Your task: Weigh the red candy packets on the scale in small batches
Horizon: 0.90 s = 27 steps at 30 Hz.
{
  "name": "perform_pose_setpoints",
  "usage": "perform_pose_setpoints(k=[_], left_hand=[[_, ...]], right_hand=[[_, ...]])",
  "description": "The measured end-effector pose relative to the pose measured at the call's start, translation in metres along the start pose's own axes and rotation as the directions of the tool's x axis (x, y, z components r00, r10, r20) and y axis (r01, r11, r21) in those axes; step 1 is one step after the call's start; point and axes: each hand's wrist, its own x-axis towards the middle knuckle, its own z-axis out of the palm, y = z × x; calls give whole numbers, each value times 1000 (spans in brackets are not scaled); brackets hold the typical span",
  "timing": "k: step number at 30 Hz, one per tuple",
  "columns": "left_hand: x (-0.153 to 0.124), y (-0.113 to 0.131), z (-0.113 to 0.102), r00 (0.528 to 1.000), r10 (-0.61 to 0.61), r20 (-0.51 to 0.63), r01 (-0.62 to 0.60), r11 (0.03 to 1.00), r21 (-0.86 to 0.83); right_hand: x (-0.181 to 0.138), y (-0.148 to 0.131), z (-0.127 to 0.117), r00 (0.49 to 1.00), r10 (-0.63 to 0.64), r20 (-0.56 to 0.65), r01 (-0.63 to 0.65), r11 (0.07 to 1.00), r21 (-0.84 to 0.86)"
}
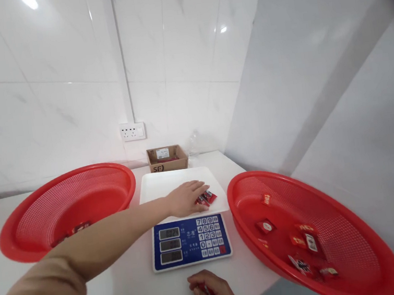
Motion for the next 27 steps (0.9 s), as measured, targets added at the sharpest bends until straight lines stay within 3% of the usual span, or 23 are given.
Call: perform_pose_setpoints(k=[5, 11, 16, 21, 25, 27], left_hand=[[29, 4, 18, 999, -10, 41, 9, 1000, 29], [12, -4, 6, 975, -221, 2, 220, 975, 39], [-43, -22, -34, 921, -372, -113, 374, 928, -4], [-117, -45, -72, 783, -574, -239, 587, 810, -22], [-170, -59, -70, 649, -717, -254, 734, 678, -37], [-191, -62, -60, 636, -743, -211, 751, 658, -57]], right_hand=[[0, 4, -1, 994, -102, -34, 98, 990, -99], [2, 4, -1, 988, -153, -26, 149, 981, -124], [1, 2, -2, 987, -159, -22, 155, 980, -125], [2, -4, -3, 984, -180, -7, 177, 974, -143], [-1, -6, 0, 991, -134, 7, 134, 980, -147], [-3, -10, -1, 993, -122, -1, 121, 985, -127]])
